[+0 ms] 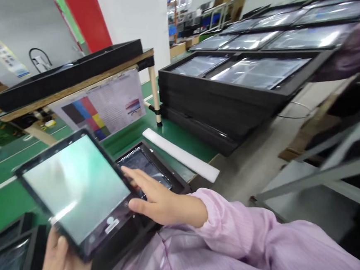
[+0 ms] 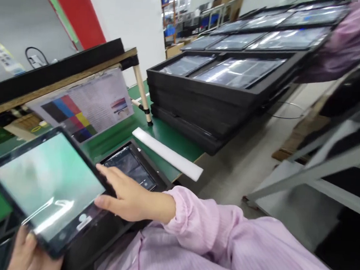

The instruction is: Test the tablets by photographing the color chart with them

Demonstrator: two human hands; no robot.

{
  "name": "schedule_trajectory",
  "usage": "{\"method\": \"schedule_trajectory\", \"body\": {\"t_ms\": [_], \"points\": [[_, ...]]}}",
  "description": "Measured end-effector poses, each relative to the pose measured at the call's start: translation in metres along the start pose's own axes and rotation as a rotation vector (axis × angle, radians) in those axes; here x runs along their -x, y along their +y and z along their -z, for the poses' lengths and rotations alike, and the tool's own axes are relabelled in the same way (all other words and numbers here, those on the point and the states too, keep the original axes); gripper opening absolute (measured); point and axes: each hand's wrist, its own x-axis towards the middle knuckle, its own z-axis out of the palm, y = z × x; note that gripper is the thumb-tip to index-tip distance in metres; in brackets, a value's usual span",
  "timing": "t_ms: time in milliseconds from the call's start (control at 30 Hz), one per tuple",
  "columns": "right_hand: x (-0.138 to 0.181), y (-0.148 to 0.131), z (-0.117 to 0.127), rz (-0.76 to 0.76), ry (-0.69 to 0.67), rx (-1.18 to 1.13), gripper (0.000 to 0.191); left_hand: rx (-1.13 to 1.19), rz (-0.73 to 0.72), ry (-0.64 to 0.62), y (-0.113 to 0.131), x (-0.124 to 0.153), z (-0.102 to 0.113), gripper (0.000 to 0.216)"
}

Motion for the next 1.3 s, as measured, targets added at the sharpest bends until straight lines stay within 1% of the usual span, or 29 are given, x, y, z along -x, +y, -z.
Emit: {"method": "schedule_trajectory", "body": {"t_ms": [33,67,100,167,200,267,300,367,433,500,567,633,733,867,1033,1133,1300], "points": [[-0.004,-0.001,-0.002,0.049,0.074,-0.025,0.086,0.108,0.022,0.002,0.006,-0.002,-0.010,0.056],[-0.009,0.001,-0.003,0.080,0.151,-0.068,0.080,0.328,0.059,-0.015,0.013,-0.004,-0.021,0.053],[-0.015,0.004,-0.004,0.086,0.225,-0.143,0.074,0.509,0.065,-0.040,0.018,-0.007,-0.031,0.050],[-0.026,0.013,-0.004,0.037,0.331,-0.367,0.065,0.756,0.041,-0.059,0.025,-0.015,-0.048,0.041],[-0.032,0.019,-0.002,-0.006,0.358,-0.479,0.063,0.825,0.025,-0.049,0.026,-0.019,-0.054,0.037],[-0.041,0.028,0.002,-0.093,0.377,-0.638,0.064,0.884,0.003,0.003,0.026,-0.025,-0.066,0.033],[-0.045,0.031,0.004,-0.131,0.379,-0.681,0.064,0.876,-0.017,0.041,0.024,-0.027,-0.071,0.033],[-0.049,0.037,0.009,-0.184,0.379,-0.718,0.064,0.765,-0.104,0.128,0.020,-0.030,-0.081,0.041],[-0.051,0.041,0.012,-0.198,0.385,-0.751,0.060,0.611,-0.212,0.179,0.015,-0.030,-0.090,0.061],[-0.050,0.043,0.013,-0.194,0.376,-0.794,0.056,0.424,-0.316,0.178,0.013,-0.029,-0.096,0.088],[-0.048,0.045,0.013,-0.191,0.356,-0.832,0.053,0.210,-0.392,0.158,0.013,-0.026,-0.099,0.106],[-0.046,0.047,0.012,-0.190,0.340,-0.853,0.052,-0.006,-0.445,0.164,0.015,-0.023,-0.100,0.116],[-0.043,0.051,0.012,-0.190,0.344,-0.839,0.054,-0.183,-0.450,0.202,0.017,-0.022,-0.102,0.129],[-0.040,0.056,0.013,-0.199,0.380,-0.823,0.055,-0.272,-0.455,0.215,0.018,-0.022,-0.108,0.133],[-0.039,0.059,0.016,-0.182,0.357,-0.861,0.053,-0.302,-0.472,0.239,0.018,-0.022,-0.115,0.132],[-0.039,0.058,0.017,-0.175,0.342,-0.873,0.054,-0.339,-0.450,0.256,0.017,-0.021,-0.117,0.136],[-0.039,0.057,0.018,-0.160,0.364,-0.887,0.050,-0.345,-0.444,0.244,0.017,-0.020,-0.117,0.144]]}}
